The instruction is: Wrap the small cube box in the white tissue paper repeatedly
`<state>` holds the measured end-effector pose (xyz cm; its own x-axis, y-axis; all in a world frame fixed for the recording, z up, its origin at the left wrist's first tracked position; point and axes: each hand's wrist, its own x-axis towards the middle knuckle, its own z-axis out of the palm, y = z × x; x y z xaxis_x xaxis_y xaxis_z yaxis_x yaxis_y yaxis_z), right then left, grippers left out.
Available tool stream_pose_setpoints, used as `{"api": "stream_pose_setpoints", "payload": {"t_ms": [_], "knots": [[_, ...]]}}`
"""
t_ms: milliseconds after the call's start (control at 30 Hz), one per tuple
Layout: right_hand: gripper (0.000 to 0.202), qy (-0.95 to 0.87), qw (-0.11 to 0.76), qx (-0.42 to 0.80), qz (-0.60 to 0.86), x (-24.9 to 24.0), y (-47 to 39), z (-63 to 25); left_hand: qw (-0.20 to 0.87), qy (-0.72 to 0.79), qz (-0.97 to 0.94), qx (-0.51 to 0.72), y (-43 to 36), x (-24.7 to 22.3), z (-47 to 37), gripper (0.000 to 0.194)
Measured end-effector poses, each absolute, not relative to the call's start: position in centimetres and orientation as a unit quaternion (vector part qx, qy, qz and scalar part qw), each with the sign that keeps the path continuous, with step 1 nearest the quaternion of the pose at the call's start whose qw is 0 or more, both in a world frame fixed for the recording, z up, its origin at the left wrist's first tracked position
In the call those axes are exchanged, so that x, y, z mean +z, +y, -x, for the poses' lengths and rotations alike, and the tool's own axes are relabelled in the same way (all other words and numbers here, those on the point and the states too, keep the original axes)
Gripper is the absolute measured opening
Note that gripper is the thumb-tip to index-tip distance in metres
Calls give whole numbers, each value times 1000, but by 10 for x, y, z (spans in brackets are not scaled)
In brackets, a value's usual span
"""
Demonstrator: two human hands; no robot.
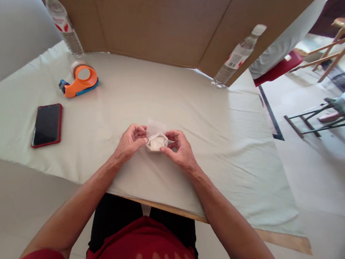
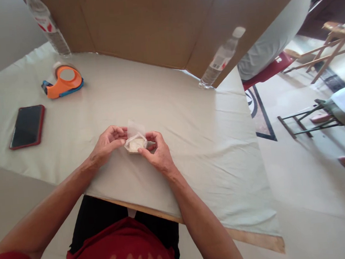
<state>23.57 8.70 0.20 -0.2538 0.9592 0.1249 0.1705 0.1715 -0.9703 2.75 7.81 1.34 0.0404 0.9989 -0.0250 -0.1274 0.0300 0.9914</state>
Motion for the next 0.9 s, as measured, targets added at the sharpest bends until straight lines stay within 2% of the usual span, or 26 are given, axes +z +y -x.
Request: {"api": "stream_pose_setpoints", "payload": {"t_ms": [200,400,533,733,900], "knots": [[35,-632,431,456,454,6,86,-238,563,478,-482,470,76,19,-28,35],[53,-650,401,455,458,10,86,-239,546,501,-497,452,77,20,-27,42],[50,-665,386,453,451,12,85,-239,537,504,-516,438,76,18,-27,48],[39,-673,398,430,452,8,84,-239,435,529,-581,439,76,15,-30,39],[36,-682,413,399,453,6,86,-239,380,536,-613,438,75,15,-31,22]]}}
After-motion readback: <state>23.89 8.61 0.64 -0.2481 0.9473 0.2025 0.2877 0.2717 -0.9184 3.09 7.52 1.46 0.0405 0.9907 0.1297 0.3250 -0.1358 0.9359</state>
